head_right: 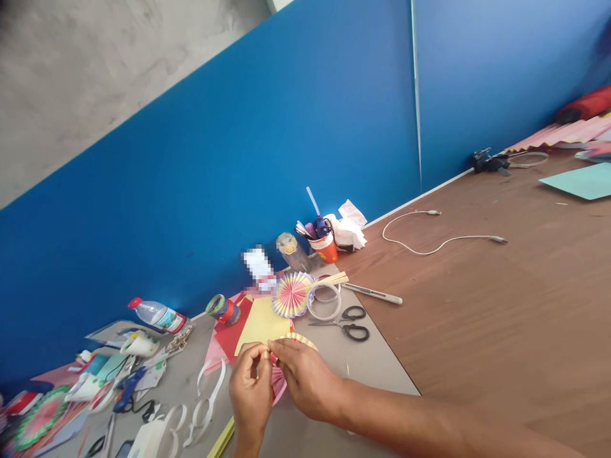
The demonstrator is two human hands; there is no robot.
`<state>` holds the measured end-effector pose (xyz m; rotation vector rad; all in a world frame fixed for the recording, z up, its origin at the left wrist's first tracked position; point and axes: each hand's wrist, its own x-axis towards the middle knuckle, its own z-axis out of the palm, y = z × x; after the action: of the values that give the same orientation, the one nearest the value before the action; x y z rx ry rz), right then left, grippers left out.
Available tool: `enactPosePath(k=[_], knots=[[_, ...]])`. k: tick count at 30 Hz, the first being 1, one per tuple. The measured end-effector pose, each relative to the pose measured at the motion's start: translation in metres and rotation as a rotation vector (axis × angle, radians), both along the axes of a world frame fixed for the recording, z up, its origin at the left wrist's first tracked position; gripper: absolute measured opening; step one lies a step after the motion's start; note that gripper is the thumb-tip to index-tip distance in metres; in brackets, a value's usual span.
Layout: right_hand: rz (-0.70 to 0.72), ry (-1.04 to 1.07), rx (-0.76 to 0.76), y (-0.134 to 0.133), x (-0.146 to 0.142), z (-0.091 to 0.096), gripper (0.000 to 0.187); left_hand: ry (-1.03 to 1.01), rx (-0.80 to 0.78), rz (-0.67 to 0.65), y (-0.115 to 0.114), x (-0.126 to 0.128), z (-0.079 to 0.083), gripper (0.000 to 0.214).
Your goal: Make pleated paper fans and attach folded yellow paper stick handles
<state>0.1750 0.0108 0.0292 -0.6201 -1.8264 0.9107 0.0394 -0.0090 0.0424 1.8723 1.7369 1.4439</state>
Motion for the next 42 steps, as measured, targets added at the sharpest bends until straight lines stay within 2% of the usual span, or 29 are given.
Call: enactPosePath(k=[6, 14, 22, 30, 33, 39, 42], knots=[[-0.029, -0.011, 0.02, 0.002, 0.002, 0.004, 0.027, -0.046, -0.026, 0.004, -0.001, -0.001, -0.002, 0.008], [-0.071, -0.078, 0.121, 0.002, -0.001, -0.003, 0.025, 0.074, 0.079, 0.033, -0.002, 0.003, 0.001, 0.01], [0.028, -0.039, -0.034, 0.004, 0.003, 0.005, 0.024, 0.083, 0.06, -0.046, 0.003, -0.004, -0.005, 0.014], [-0.003, -0.051, -0.059, 0.006, 0.003, 0.005, 0.022, 0.136, 0.048, -0.079, 0.003, -0.005, -0.005, 0.014], [-0.041, -0.081, 0.002, 0.005, 0.003, 0.002, 0.02, 0.139, 0.031, -0.088, 0.003, -0.005, -0.007, 0.014], [-0.146, -0.163, 0.285, 0.003, -0.002, -0.008, 0.019, 0.108, 0.002, -0.101, 0.002, -0.006, -0.012, 0.017], [-0.118, -0.142, 0.243, 0.004, -0.003, -0.007, 0.019, 0.072, 0.001, -0.106, 0.001, -0.006, -0.016, 0.017]])
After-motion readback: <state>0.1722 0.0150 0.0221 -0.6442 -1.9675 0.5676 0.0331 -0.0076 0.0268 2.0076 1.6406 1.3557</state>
